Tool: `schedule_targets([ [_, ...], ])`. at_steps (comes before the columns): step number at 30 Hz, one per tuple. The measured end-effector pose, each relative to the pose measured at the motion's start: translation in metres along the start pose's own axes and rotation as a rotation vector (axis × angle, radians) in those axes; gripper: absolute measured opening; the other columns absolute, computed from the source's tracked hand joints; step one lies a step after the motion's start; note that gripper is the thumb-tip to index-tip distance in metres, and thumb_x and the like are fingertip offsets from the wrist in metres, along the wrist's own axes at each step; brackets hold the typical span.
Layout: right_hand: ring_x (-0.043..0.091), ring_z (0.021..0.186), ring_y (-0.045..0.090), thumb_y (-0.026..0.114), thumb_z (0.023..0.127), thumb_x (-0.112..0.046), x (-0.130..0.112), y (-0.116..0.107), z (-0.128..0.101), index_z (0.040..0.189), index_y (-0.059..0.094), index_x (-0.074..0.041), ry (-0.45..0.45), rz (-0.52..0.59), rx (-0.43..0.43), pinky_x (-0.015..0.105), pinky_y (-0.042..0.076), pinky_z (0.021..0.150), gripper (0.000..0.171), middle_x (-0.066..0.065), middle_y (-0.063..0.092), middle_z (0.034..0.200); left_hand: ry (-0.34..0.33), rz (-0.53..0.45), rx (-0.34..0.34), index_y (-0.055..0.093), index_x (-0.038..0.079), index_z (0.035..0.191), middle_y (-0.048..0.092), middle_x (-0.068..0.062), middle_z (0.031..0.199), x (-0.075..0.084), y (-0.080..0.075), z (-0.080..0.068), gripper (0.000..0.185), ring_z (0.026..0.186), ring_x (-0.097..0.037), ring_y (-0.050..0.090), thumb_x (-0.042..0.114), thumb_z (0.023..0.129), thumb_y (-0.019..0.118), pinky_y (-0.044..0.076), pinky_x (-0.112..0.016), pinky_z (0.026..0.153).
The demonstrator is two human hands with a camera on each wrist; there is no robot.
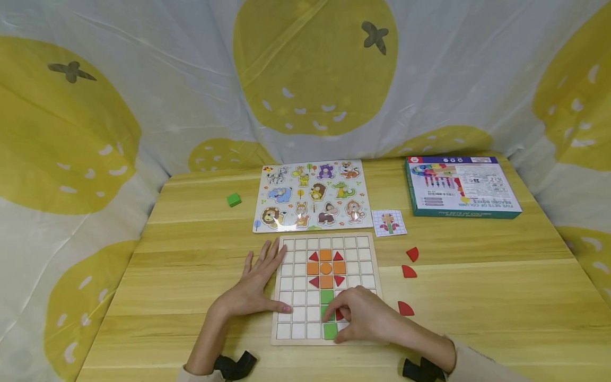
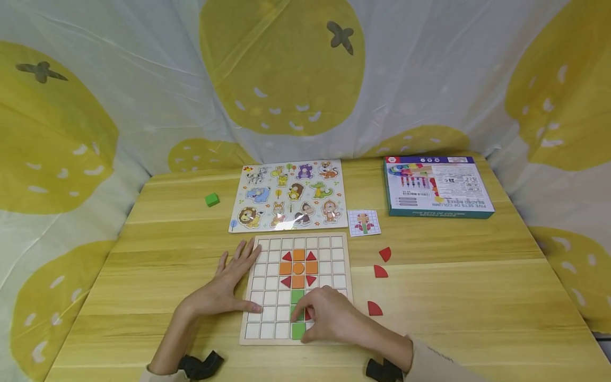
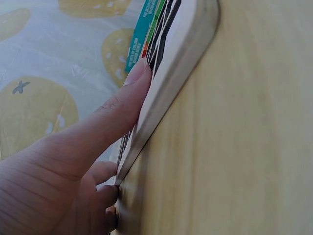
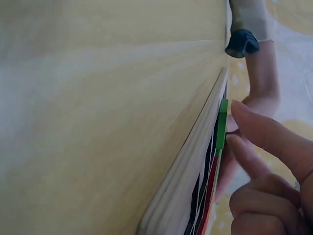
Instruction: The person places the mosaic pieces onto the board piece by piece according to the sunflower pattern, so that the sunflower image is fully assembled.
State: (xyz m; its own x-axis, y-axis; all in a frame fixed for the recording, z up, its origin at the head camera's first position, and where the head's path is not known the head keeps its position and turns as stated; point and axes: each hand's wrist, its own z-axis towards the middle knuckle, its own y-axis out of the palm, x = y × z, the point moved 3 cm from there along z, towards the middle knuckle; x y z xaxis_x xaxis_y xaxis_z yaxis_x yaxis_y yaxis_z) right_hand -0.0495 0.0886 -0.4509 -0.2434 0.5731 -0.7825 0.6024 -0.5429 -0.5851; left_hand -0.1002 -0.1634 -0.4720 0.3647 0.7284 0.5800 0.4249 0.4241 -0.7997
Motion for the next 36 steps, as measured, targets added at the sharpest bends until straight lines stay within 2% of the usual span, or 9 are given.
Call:
schedule_targets([
  [4, 0.003, 0.058, 0.039, 0.087, 0.068, -0.016, 0.0, 0.002, 0.003, 0.093, 0.079, -0.027, -0.016, 0.033, -0.05, 0.016, 0.03, 0.053, 0.029, -0.009, 0.04, 0.054, 0.006, -0.004, 0.001, 0.003, 0.018, 0.157, -0.009, -0.005, 0.164, 0.0, 0.0, 0.0, 0.129, 0.151, -0.033, -0.012, 0.06, 0.063, 0.082, -0.013, -0.065, 0.114],
  [11, 0.003, 0.045, 0.031, 0.087, 0.069, -0.015, 0.001, 0.004, 0.008, 0.092, 0.079, -0.025, -0.015, 0.076, -0.08, 0.016, 0.024, 0.045, 0.027, -0.01, 0.033, 0.046, 0.002, -0.004, -0.006, 0.003, 0.018, 0.157, -0.009, -0.005, 0.164, 0.001, -0.001, 0.0, 0.129, 0.151, -0.032, -0.012, 0.059, 0.064, 0.082, -0.014, -0.064, 0.114],
  [21, 0.004, 0.043, 0.029, 0.087, 0.069, -0.018, 0.005, 0.002, 0.012, 0.092, 0.079, -0.027, -0.014, 0.133, -0.147, 0.016, 0.023, 0.044, 0.026, -0.009, 0.033, 0.046, -0.003, -0.017, -0.001, 0.004, 0.018, 0.157, -0.009, -0.006, 0.164, 0.0, 0.0, 0.0, 0.129, 0.151, -0.034, -0.013, 0.06, 0.063, 0.081, -0.014, -0.065, 0.114],
  [26, 0.003, 0.042, 0.029, 0.085, 0.071, -0.014, 0.005, 0.001, 0.012, 0.092, 0.079, -0.025, -0.017, 0.149, -0.156, 0.016, 0.023, 0.044, 0.025, -0.008, 0.033, 0.045, -0.002, -0.013, -0.006, 0.003, 0.018, 0.157, -0.01, -0.005, 0.164, 0.001, 0.0, 0.0, 0.129, 0.151, -0.033, -0.013, 0.058, 0.064, 0.082, -0.015, -0.064, 0.114],
  [31, 0.003, 0.043, 0.03, 0.084, 0.073, -0.016, 0.006, 0.0, 0.013, 0.093, 0.079, -0.025, -0.037, 0.164, -0.183, 0.015, 0.023, 0.044, 0.023, -0.009, 0.034, 0.046, -0.004, -0.006, -0.008, 0.002, 0.019, 0.157, -0.01, -0.004, 0.164, 0.002, -0.001, 0.0, 0.13, 0.151, -0.031, -0.013, 0.059, 0.063, 0.082, -0.014, -0.063, 0.114],
  [36, 0.002, 0.044, 0.027, 0.081, 0.077, -0.019, 0.012, -0.011, 0.011, 0.096, 0.079, -0.023, -0.077, 0.221, -0.162, 0.015, 0.021, 0.045, 0.02, -0.008, 0.03, 0.049, 0.0, -0.02, -0.003, 0.003, 0.018, 0.157, -0.009, -0.006, 0.164, 0.001, -0.001, 0.0, 0.129, 0.151, -0.034, -0.013, 0.059, 0.063, 0.082, -0.014, -0.065, 0.113],
])
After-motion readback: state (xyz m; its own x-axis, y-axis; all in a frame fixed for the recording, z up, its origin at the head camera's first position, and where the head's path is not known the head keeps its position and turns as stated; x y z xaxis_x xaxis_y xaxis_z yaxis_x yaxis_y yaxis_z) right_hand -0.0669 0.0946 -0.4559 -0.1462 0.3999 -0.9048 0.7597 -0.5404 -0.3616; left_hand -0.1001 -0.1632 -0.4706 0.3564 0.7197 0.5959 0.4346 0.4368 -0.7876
